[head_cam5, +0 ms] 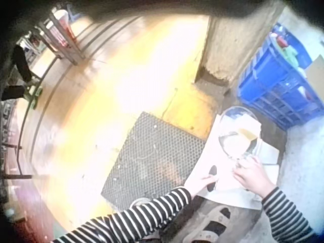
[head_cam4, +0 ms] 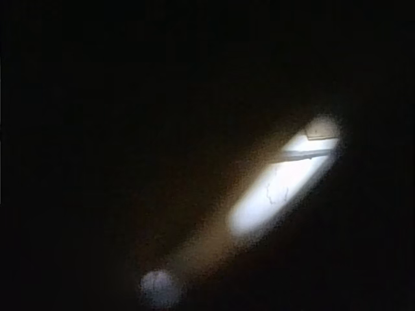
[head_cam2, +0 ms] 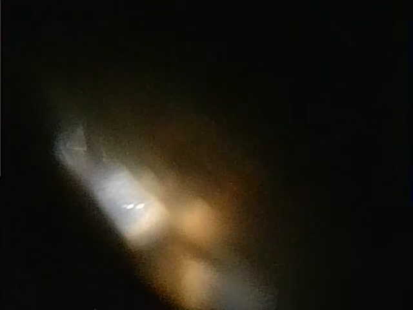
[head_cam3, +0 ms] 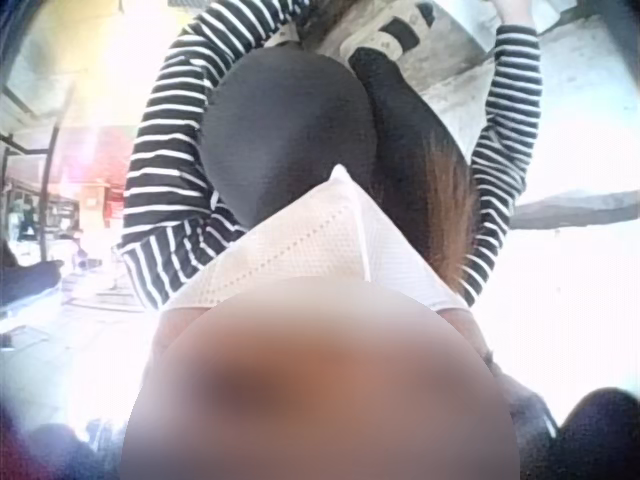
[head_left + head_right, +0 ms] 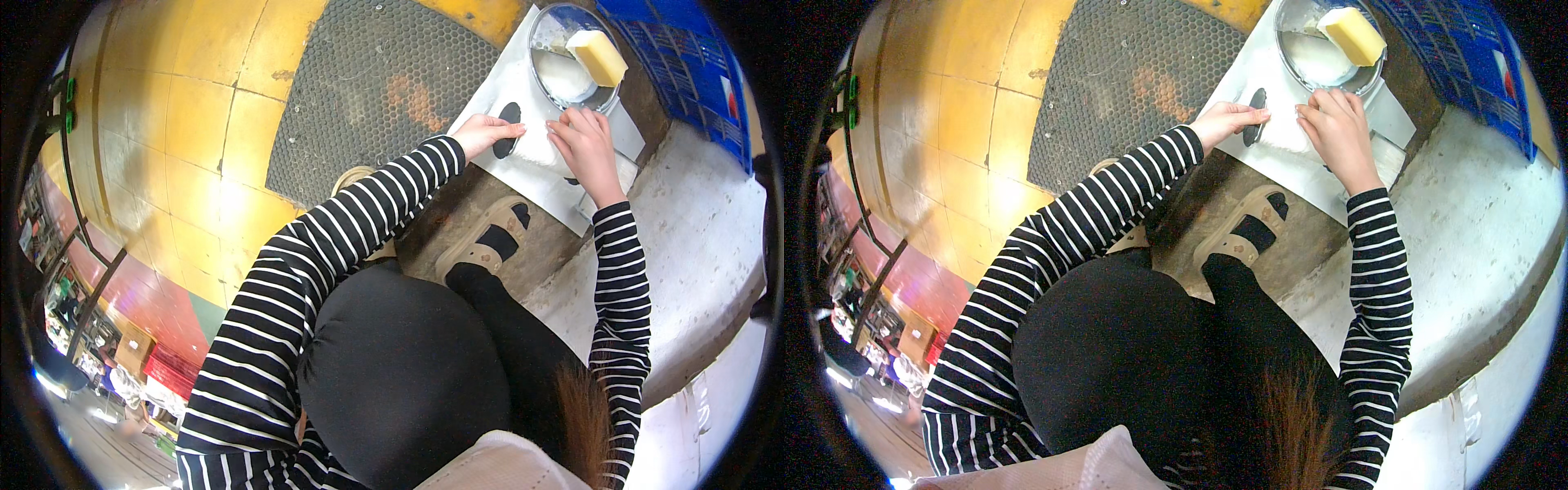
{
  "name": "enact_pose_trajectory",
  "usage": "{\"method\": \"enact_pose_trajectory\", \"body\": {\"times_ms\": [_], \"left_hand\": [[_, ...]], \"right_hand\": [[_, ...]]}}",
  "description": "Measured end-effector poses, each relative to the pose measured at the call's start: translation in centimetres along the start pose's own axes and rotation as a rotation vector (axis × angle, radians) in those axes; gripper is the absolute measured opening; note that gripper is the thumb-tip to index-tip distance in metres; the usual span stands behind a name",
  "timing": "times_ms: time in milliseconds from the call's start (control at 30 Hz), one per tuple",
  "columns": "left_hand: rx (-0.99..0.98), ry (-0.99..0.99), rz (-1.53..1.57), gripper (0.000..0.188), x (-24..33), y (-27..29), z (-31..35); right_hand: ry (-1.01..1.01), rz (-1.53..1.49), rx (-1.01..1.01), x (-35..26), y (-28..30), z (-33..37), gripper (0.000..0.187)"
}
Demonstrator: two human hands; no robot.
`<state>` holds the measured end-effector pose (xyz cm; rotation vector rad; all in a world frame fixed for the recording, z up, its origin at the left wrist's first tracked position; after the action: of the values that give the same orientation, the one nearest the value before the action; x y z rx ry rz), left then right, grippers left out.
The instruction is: The person sits on the floor and cleans a spool of white thread using a yellow sponge. They repeatedly dip the sponge into a bowl of liquid and wipe the surface of the spool.
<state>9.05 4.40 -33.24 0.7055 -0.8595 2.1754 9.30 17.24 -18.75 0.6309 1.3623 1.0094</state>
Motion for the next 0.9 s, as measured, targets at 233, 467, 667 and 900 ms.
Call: {"method": "enact_pose_trajectory", "body": {"times_ms": [233,467,667,900], "left_hand": [[-0.001,0.015,-0.024,0.053,-0.3,0.0,-0.1],[-0.016,0.003,-0.024,0.055,-0.7,0.0,-0.5],[0.03,0.011,0.016,0.052,-0.8,0.2,-0.6],[0.013,0.007,0.004,0.054,-1.0,0.1,-0.6]], "right_hand": [[0.087,0.074,-0.022,-0.6,-0.8,-0.6,0.006],[0.046,0.08,0.057,-0.7,1.3,-0.4,0.007],[0.012,0.158,0.146,-0.4,5.2,0.6,0.01],[-0.104,0.232,0.229,3.8,9.1,2.3,0.008]]}}
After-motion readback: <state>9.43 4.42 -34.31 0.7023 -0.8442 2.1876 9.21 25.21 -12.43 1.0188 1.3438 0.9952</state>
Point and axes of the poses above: each hand's wrist, its own z-axis away from the middle knuckle, its own y-axis out of the back of the hand, x = y × z, the point moved 8 cm from there along -z, towards the middle knuckle, and after that the axes turned 13 degrees about -z, right-handed, at the moved point
